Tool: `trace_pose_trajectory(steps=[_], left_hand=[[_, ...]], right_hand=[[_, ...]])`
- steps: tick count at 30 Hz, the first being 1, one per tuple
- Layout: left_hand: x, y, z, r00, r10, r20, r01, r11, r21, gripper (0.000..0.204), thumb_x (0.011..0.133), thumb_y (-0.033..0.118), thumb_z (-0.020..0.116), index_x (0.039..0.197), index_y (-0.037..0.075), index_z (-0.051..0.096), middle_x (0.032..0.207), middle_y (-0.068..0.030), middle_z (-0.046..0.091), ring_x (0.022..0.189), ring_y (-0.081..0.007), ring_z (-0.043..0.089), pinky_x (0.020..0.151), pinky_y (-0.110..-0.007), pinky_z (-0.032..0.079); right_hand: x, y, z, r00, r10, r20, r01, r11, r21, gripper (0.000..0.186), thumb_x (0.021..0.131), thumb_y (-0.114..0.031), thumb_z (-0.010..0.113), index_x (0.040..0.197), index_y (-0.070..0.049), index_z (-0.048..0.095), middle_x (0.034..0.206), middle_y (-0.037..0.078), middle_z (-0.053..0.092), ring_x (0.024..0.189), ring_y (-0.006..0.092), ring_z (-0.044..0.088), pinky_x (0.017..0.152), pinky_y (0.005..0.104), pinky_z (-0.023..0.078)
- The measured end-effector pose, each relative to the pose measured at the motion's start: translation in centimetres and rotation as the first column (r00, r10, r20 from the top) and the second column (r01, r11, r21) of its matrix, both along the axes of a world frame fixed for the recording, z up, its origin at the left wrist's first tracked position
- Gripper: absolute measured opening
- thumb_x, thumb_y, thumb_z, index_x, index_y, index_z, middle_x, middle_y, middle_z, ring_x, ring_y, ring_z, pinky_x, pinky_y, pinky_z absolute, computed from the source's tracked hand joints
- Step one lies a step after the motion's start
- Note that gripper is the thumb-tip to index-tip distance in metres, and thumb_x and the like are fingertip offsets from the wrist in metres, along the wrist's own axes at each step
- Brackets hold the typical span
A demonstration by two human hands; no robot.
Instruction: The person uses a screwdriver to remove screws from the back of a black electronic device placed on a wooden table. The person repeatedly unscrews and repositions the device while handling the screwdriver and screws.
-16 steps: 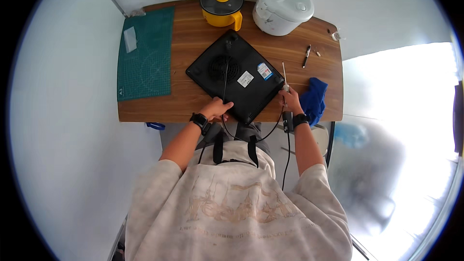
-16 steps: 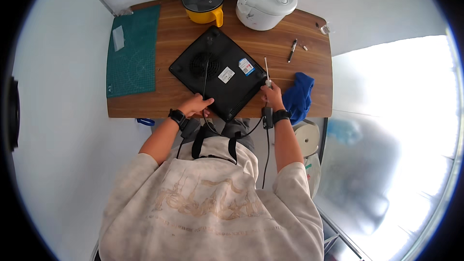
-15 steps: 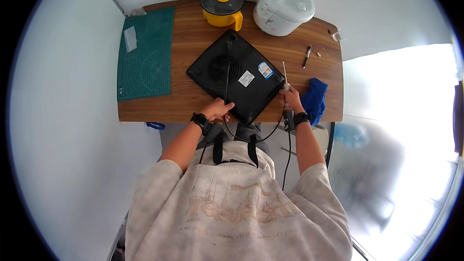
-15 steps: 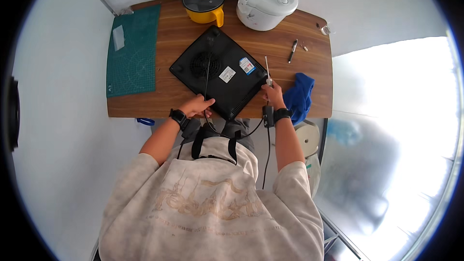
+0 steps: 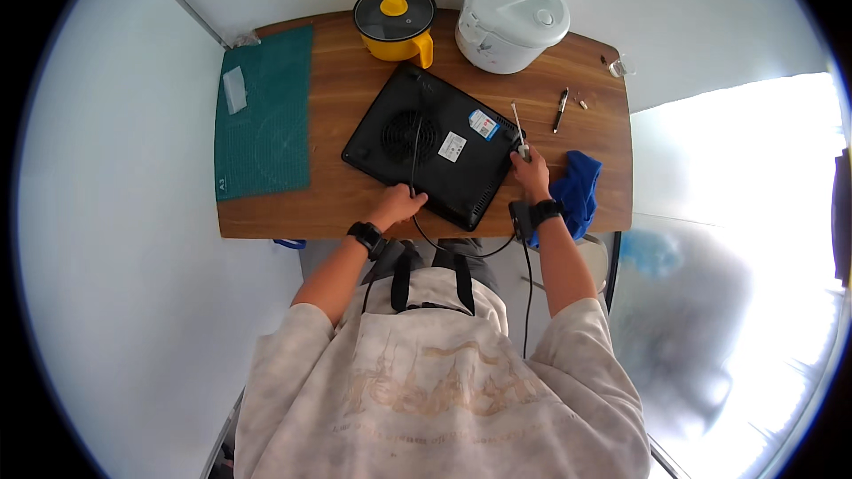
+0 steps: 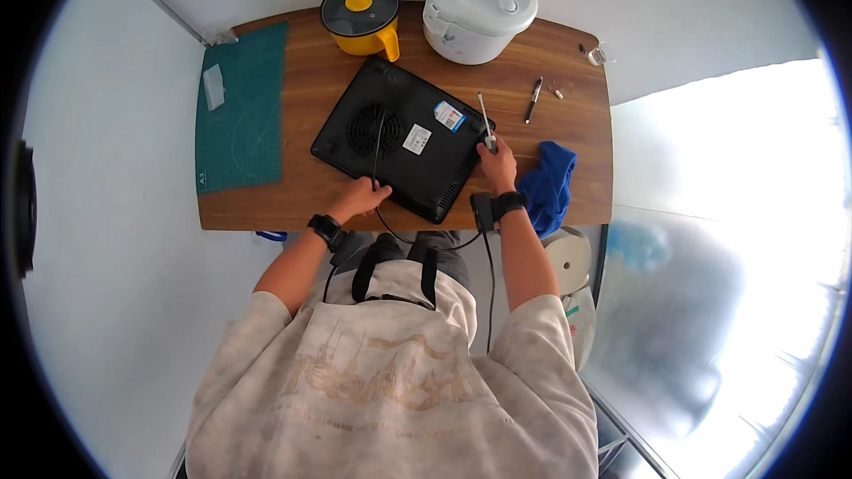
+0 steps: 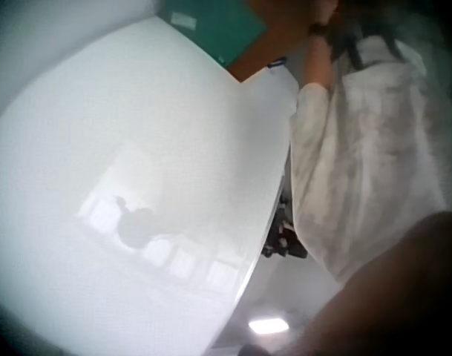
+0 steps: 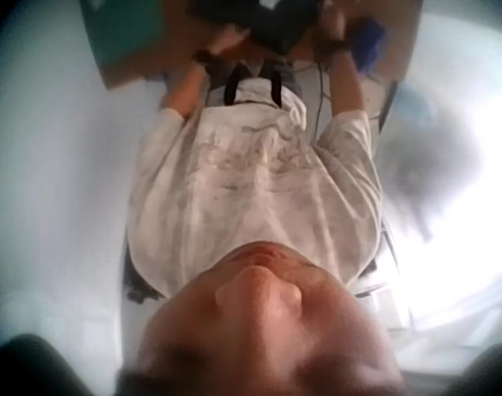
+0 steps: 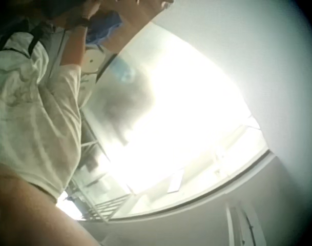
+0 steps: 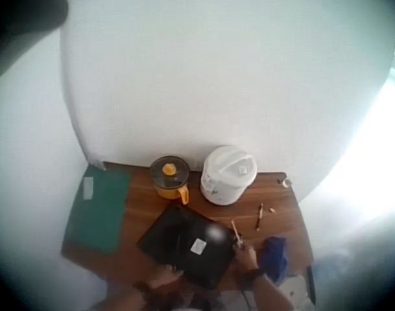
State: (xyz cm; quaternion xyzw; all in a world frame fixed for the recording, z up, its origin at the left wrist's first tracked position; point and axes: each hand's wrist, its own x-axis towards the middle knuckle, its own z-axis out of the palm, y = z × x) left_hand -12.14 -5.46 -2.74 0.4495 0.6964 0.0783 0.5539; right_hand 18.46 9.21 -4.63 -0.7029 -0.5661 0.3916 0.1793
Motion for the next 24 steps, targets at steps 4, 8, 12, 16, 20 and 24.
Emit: trace_pose_trajectory(steps=[4,8,12,16,20,24], left_hand=[[-1.4,0.7,3.3,0.934,0.103,-0.343,0.057,0.903,0.426,0.038,0.091,0.037,0.065,0.082,0.000,0.063,0.073,-0.0191,0.068,0.074,-0.0386,0.069,0.067,-0.047,0.056],[-2.7,3.1,2.8,0.953,0.119,-0.279,-0.008,0.929,0.370,0.035,0.091,0.034,0.066,0.082,0.000,0.061,0.081,-0.0200,0.069,0.079,-0.0412,0.068,0.071,-0.048,0.056],[-2.7,3.8,2.9,0.871,-0.012,-0.491,0.200,0.922,0.332,0.038,0.088,0.035,0.072,0.099,0.002,0.058,0.091,-0.0218,0.068,0.087,-0.0388,0.068,0.068,-0.047,0.057],[-2.5,4.2,5.0,0.747,0.024,-0.665,0.328,0.856,0.399,0.068,0.076,0.044,0.082,0.122,0.005,0.050,0.126,-0.0273,0.055,0.115,-0.0393,0.059,0.074,-0.050,0.057],[-4.0,5.1,4.0,0.697,0.031,-0.717,0.342,0.864,0.370,0.108,0.065,0.055,0.087,0.148,0.009,0.033,0.150,-0.0329,0.028,0.136,-0.0485,0.036,0.101,-0.057,0.045],[-4.5,4.7,3.2,0.771,-0.004,-0.637,0.235,0.931,0.279,0.118,0.067,0.057,0.085,0.156,0.015,0.020,0.153,-0.0367,0.023,0.138,-0.0542,0.031,0.098,-0.055,0.049]], right_hand=[[0.2,-5.2,3.3,0.969,0.017,0.247,-0.075,0.971,0.229,0.041,0.088,-0.035,0.066,0.124,-0.015,0.065,0.100,0.018,0.071,0.096,0.0397,0.066,0.083,0.0449,0.051],[1.0,-9.4,3.7,0.993,0.057,0.102,-0.074,0.983,0.168,0.027,0.091,-0.027,0.064,0.110,-0.008,0.066,0.077,0.009,0.065,0.067,0.0175,0.064,0.063,0.0357,0.053],[0.7,-13.4,4.9,0.994,-0.024,-0.104,0.000,0.975,-0.223,0.024,0.090,-0.022,0.063,0.107,-0.005,0.067,0.077,0.004,0.067,0.067,0.0114,0.063,0.056,0.0275,0.052],[0.3,-16.5,4.9,0.970,-0.064,-0.235,-0.023,0.937,-0.349,0.022,0.090,-0.019,0.063,0.106,-0.003,0.067,0.082,0.003,0.069,0.067,0.0102,0.063,0.056,0.0246,0.053],[0.3,-17.3,4.3,0.778,-0.371,-0.507,0.013,0.817,-0.577,0.024,0.093,-0.019,0.062,0.115,-0.010,0.060,0.091,0.003,0.066,0.087,0.0170,0.068,0.066,0.0304,0.056],[-0.2,-16.5,4.1,0.617,-0.537,-0.575,0.005,0.733,-0.680,0.025,0.095,-0.013,0.058,0.120,-0.013,0.055,0.099,0.003,0.064,0.096,0.0193,0.067,0.075,0.0365,0.055]])
